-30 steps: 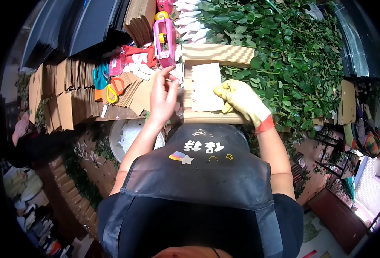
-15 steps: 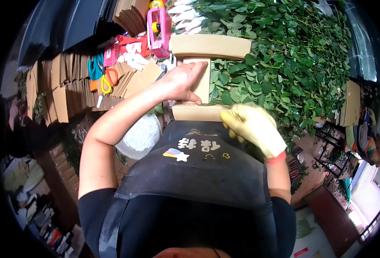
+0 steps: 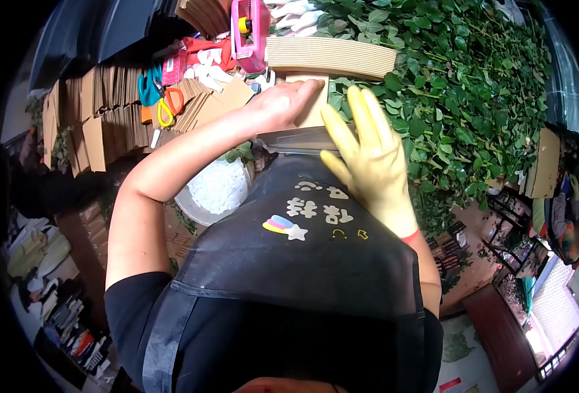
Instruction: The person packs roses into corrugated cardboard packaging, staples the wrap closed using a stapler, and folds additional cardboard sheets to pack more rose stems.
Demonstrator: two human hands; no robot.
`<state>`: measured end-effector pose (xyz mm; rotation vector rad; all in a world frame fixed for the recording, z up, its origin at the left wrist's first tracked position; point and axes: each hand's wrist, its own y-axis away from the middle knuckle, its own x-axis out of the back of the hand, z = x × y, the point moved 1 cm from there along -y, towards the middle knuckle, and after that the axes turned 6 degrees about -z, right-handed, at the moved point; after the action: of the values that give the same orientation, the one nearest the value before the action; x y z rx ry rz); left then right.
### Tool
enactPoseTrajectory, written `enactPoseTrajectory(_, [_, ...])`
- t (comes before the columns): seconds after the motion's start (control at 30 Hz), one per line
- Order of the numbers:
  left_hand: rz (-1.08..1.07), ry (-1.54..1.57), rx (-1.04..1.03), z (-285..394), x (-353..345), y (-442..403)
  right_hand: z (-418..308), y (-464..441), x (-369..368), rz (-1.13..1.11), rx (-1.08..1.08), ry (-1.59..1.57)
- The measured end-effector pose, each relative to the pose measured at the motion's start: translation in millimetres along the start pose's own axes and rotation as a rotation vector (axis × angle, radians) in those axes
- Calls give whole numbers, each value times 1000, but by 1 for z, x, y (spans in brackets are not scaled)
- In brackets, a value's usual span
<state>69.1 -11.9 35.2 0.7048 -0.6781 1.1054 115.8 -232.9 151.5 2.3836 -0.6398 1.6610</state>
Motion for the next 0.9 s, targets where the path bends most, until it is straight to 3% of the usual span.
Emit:
enactPoseTrajectory(0.1, [-12, -29, -3, -2, -2, -2, 7, -17, -8, -98, 19, 31])
enactPoseTrajectory(0.13, [-25, -18, -7, 2, 4, 1, 12, -19, -4, -278, 22, 96])
enactPoseTrajectory(0.23, [24, 0, -38, 7, 9, 6, -1, -22, -1, -216, 119, 22])
enactPoseTrajectory(0.33, [92, -18, -89, 3, 3, 5, -6, -31, 0, -185, 0, -82])
enactPoseTrajectory(0.4, [-38, 5, -9, 1, 6, -1, 15, -34, -8, -102, -39, -151])
enactPoseTrajectory(0.47, [-112, 63, 59, -2, 11, -8, 29, -42, -11, -227, -188, -214])
enactPoseTrajectory(0.57, [-206, 126, 120, 0, 35, -8, 37, -48, -23, -185, -259, -234])
enactPoseTrajectory(0.6, [-156, 188, 53, -7, 39, -6, 47, -47, -38, -185, -297, -283])
enactPoseTrajectory(0.67, [-162, 47, 160, -5, 45, -3, 60, -47, -55, -235, -399, -383])
enactPoseTrajectory(0.7, [-43, -146, 61, 10, 44, 10, 64, -48, -57, -244, -418, -417])
enactPoseTrajectory(0.73, [181, -251, -186, 20, 41, 25, 67, -47, -61, -254, -445, -456])
enactPoseTrajectory(0.8, [330, -420, -565, 20, 7, 37, 66, -47, -61, -264, -447, -422])
enactPoseTrajectory(0.9, [260, -235, -462, 2, -19, 46, 58, -50, -46, -326, -389, -258])
